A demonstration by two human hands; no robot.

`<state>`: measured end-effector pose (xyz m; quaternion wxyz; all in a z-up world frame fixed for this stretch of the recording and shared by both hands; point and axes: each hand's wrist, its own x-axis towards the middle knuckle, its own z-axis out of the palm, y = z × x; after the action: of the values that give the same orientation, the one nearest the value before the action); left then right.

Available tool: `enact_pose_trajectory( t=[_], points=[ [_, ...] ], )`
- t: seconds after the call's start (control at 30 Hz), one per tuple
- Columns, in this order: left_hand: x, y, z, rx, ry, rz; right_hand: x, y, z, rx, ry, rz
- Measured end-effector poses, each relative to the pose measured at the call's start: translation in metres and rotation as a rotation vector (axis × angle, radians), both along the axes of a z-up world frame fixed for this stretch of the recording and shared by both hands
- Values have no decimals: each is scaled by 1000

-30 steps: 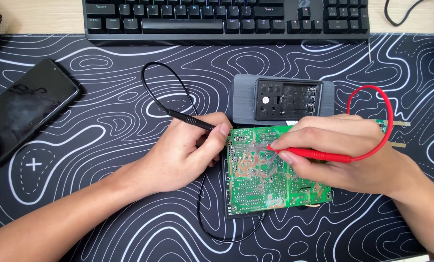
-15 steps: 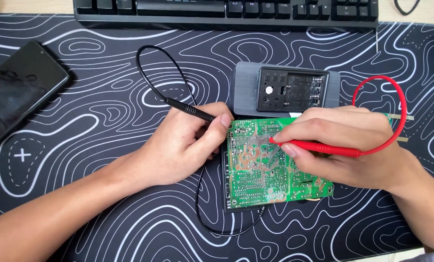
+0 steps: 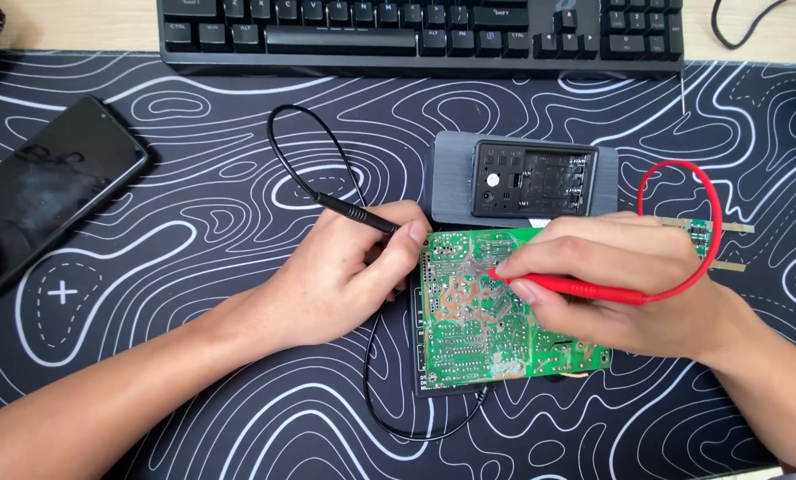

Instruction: Testing a green circuit board using digital multimeter probes to check for continuity or voltage at various points.

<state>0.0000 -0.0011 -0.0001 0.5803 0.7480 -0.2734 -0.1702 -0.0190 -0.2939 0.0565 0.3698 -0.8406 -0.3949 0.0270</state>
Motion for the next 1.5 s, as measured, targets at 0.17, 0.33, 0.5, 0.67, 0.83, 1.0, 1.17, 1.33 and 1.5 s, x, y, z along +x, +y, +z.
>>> enact_pose_trajectory(
  t=[0.17,0.33,0.5,0.67,0.83,1.0,1.17,1.33,1.5],
  points=[
    [1,0,0,17,-13,3,0,0,-2,8,-1,1],
    [0,0,-2,25,4,5,1,1,-3,36,1,-4],
    [1,0,-1,35,17,1,2,2,-3,43,-7,14],
    [1,-1,-2,26,5,4,2,3,-4,82,4,18],
    [1,-1,-4,37,45,12,1,3,-9,123,12,21],
    [1,-1,-5,54,47,12,1,4,-8,120,13,16],
    [1,-1,-5,37,48,13,1,3,-12,112,-3,7],
    [1,-1,-5,24,43,9,1,4,-10,126,-4,20],
    [1,-1,-4,32,60,7,0,4,-10,116,6,30]
  ],
)
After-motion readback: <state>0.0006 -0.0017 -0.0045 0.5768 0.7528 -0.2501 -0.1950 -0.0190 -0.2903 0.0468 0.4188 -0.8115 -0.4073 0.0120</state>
